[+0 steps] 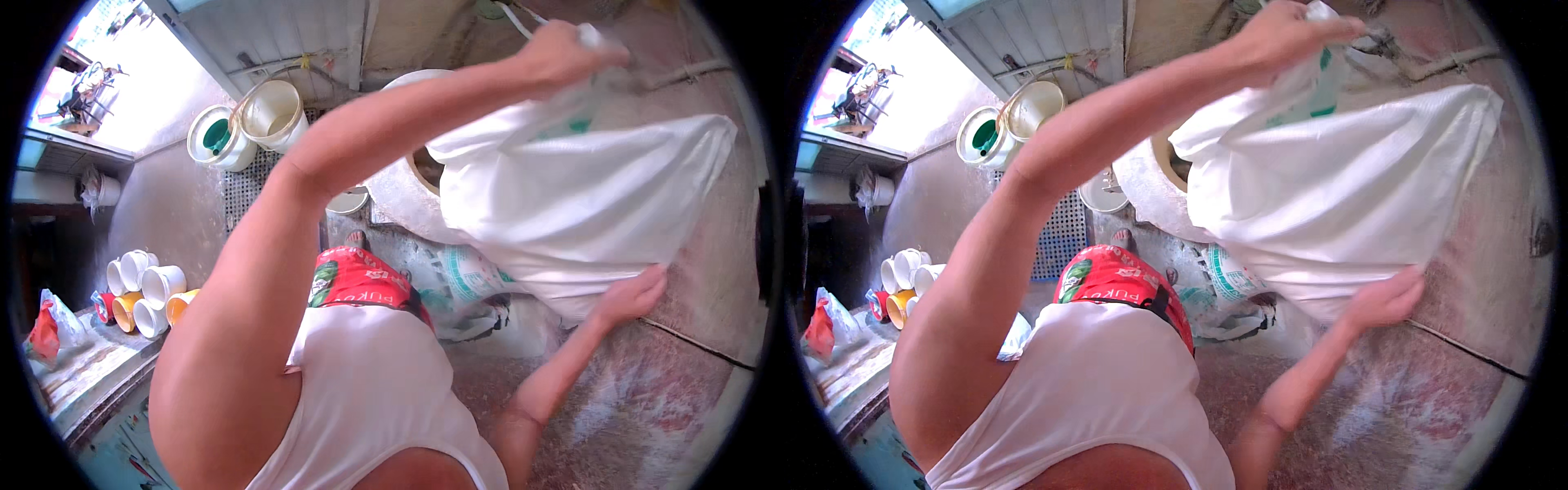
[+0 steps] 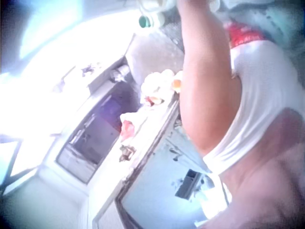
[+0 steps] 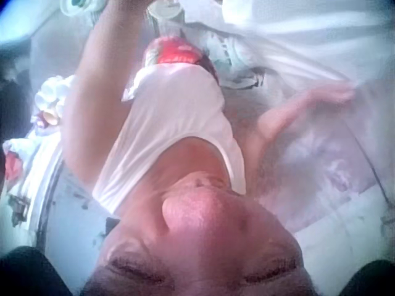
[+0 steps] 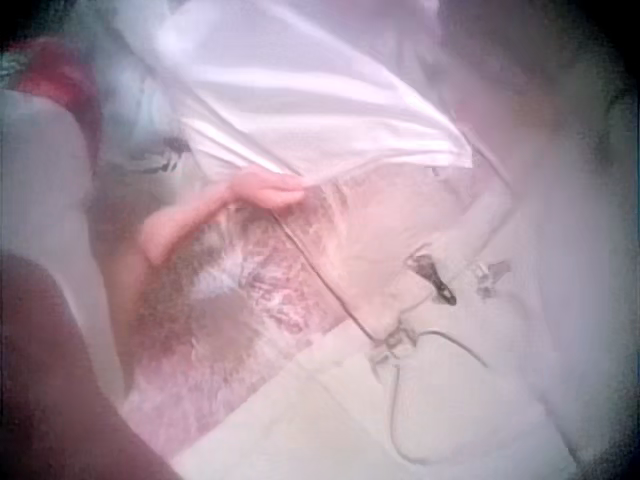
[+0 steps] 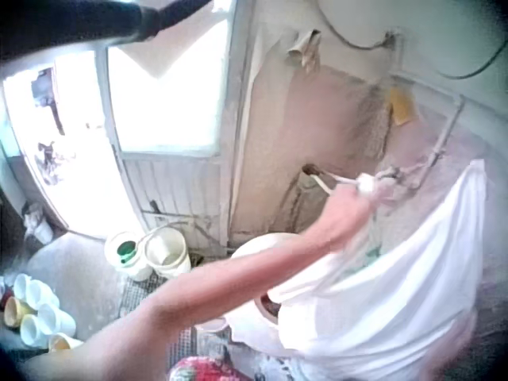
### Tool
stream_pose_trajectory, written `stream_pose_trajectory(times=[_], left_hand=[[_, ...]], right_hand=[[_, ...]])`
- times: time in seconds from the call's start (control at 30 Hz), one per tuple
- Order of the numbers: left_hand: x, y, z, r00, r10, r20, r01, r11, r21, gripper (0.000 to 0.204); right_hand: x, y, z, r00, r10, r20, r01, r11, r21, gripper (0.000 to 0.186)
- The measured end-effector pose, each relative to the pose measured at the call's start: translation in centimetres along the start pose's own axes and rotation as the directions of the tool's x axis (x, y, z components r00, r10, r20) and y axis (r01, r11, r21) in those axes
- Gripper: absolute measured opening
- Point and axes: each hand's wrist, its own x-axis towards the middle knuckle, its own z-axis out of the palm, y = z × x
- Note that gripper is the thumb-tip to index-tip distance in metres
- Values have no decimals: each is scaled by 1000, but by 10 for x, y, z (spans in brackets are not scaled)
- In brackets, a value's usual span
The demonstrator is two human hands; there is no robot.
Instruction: The person pours water from buckets into a large dough mixer, then adds flour from a large white bag, and scrapes the sides of the mixer using a scraper tool.
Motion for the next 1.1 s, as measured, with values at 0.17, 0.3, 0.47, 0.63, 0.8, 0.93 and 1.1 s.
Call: stream_pose_trajectory(times=[0.17, 0.3, 0.47, 0.63, 0.8, 0.93, 1.1], left_hand=[[30, -34, -36, 989, -135, -60, 132, 990, -57, 51], [48, -77, -54, 956, -269, -115, 251, 957, -144, 41], [47, -115, -69, 923, -383, -39, 365, 901, -233, 31], [60, -133, -65, 906, -423, 1, 407, 872, -272, 26], [58, -133, -69, 874, -486, 7, 447, 798, -404, 21], [59, -156, -58, 842, -540, 18, 464, 705, -536, 20], [55, -156, -57, 835, -540, 104, 489, 643, -590, 25]], right_hand=[[79, -7, -5, 979, -206, -10, 205, 977, -58, 34], [106, -40, 8, 941, -335, 49, 338, 935, -107, 36], [141, -48, 12, 935, -328, 137, 350, 916, -193, 40], [168, -49, 15, 884, -438, 162, 465, 860, -209, 38], [190, -42, 13, 868, -479, 129, 495, 819, -289, 38], [219, -69, 12, 849, -468, 246, 527, 791, -312, 42], [222, -89, 24, 853, -455, 255, 515, 812, -273, 44]])
